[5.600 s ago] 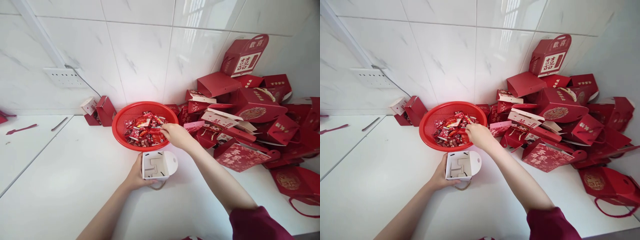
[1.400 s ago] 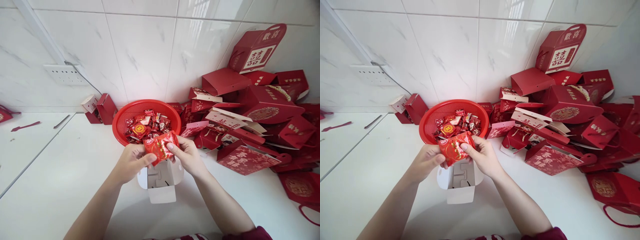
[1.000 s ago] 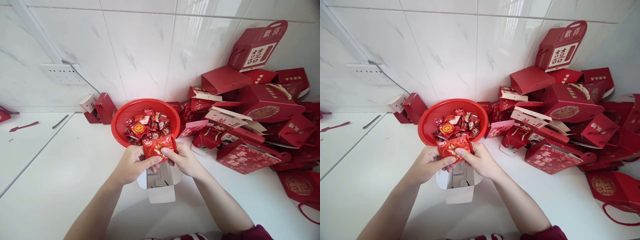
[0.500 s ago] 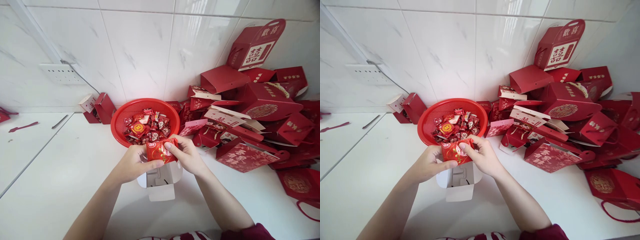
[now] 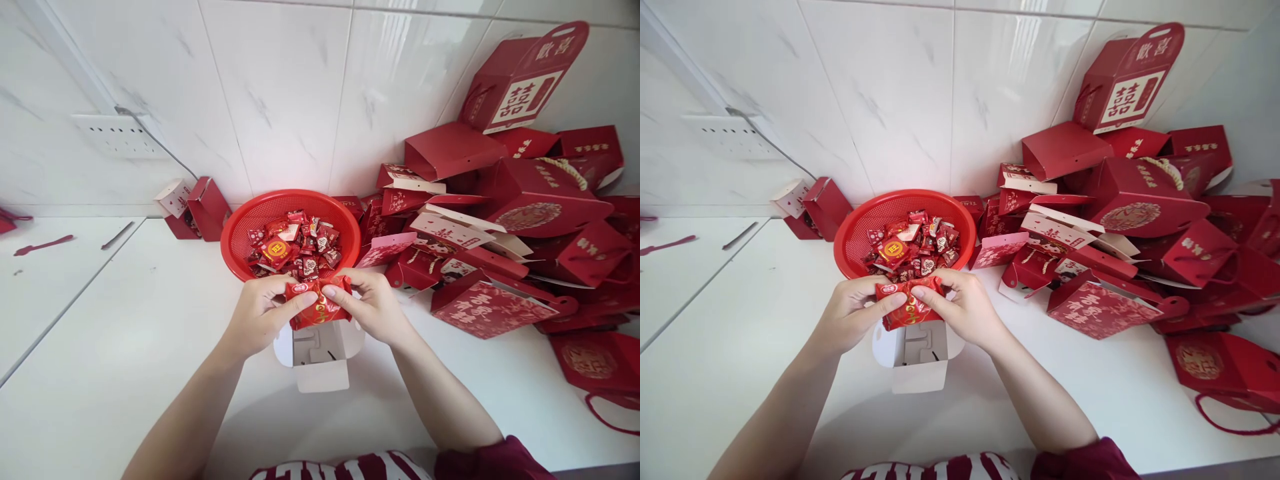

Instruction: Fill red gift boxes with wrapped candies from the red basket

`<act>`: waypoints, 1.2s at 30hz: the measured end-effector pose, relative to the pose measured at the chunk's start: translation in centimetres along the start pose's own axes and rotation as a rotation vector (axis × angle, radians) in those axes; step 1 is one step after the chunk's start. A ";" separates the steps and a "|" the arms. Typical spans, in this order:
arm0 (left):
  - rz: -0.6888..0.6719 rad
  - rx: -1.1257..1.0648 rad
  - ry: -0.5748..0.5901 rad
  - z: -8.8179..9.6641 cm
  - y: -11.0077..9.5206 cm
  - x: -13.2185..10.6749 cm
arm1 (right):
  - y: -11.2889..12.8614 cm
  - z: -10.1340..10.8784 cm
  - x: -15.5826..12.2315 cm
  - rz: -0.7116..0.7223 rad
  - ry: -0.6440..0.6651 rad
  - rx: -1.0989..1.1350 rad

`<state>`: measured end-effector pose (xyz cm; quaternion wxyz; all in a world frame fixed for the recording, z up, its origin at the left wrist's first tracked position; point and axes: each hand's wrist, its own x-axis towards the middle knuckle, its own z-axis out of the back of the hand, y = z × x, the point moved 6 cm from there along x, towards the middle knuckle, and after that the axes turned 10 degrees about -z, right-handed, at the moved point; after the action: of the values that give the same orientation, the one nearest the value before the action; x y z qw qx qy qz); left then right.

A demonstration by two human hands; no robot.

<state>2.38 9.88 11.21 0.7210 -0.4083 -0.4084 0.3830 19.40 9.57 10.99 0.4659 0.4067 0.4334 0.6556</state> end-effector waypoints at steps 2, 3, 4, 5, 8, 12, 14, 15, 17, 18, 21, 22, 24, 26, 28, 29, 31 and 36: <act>0.027 0.094 -0.001 0.1 0.4 -0.2 | 0.2 0.4 -0.1 0.008 0.057 0.003; 0.035 0.127 0.010 0.0 0.5 -0.3 | 0.4 0.5 -0.2 0.024 0.082 -0.011; 0.042 0.137 0.034 -0.2 0.6 -0.3 | 0.7 0.7 -0.3 0.044 0.102 -0.036; 0.049 0.128 0.070 -0.4 0.6 -0.4 | 0.9 0.9 -0.4 0.065 0.117 -0.071; 0.071 0.142 0.197 -0.8 0.5 -0.3 | 1.5 1.2 -0.9 0.096 0.123 -0.192; 0.021 0.444 0.374 -0.4 0.2 -0.4 | 1.3 1.5 -1.3 0.045 0.066 -0.339; -0.026 0.536 0.494 -0.6 0.4 -0.9 | 1.0 1.5 -1.4 0.004 0.079 -0.402; -0.042 0.565 0.542 -0.7 0.6 -1.2 | 0.7 1.3 -1.5 -0.017 0.110 -0.430; -0.049 0.624 0.588 -0.8 1.1 -1.8 | 0.3 0.8 -1.6 -0.062 0.196 -0.485; -0.039 0.653 0.595 -0.8 1.4 -2.0 | 0.1 0.4 -1.6 -0.079 0.231 -0.512; -0.009 0.706 0.611 -1.0 1.9 -2.3 | -0.6 -1.0 -1.5 -0.095 0.297 -0.558; -0.005 0.716 0.618 -1.1 1.9 -2.3 | -0.8 -1.8 -1.4 -0.092 0.327 -0.560; 0.004 0.736 0.636 -1.2 1.8 -2.3 | -1.5 -3.4 -1.3 -0.082 0.406 -0.586; 0.013 0.753 0.647 -1.2 1.7 -2.2 | -2.1 -4.8 -1.4 -0.064 0.468 -0.676; 0.007 0.768 0.645 -1.1 1.6 -2.0 | -2.4 -5.5 -1.6 -0.023 0.482 -0.796; -0.003 0.775 0.642 -1.1 1.6 -1.9 | -2.4 -5.6 -1.8 0.001 0.477 -0.846; -0.039 0.784 0.623 -1.1 1.3 -1.8 | -2.1 -5.6 -2.1 0.031 0.473 -0.909; -0.320 0.721 0.426 -1.3 -2.6 -2.6 | -0.7 -4.6 -2.5 0.046 0.442 -0.853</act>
<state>3.17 6.27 12.37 0.9353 -0.1323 -0.1492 0.2922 15.85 6.43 8.68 0.4732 0.0396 0.2054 0.8557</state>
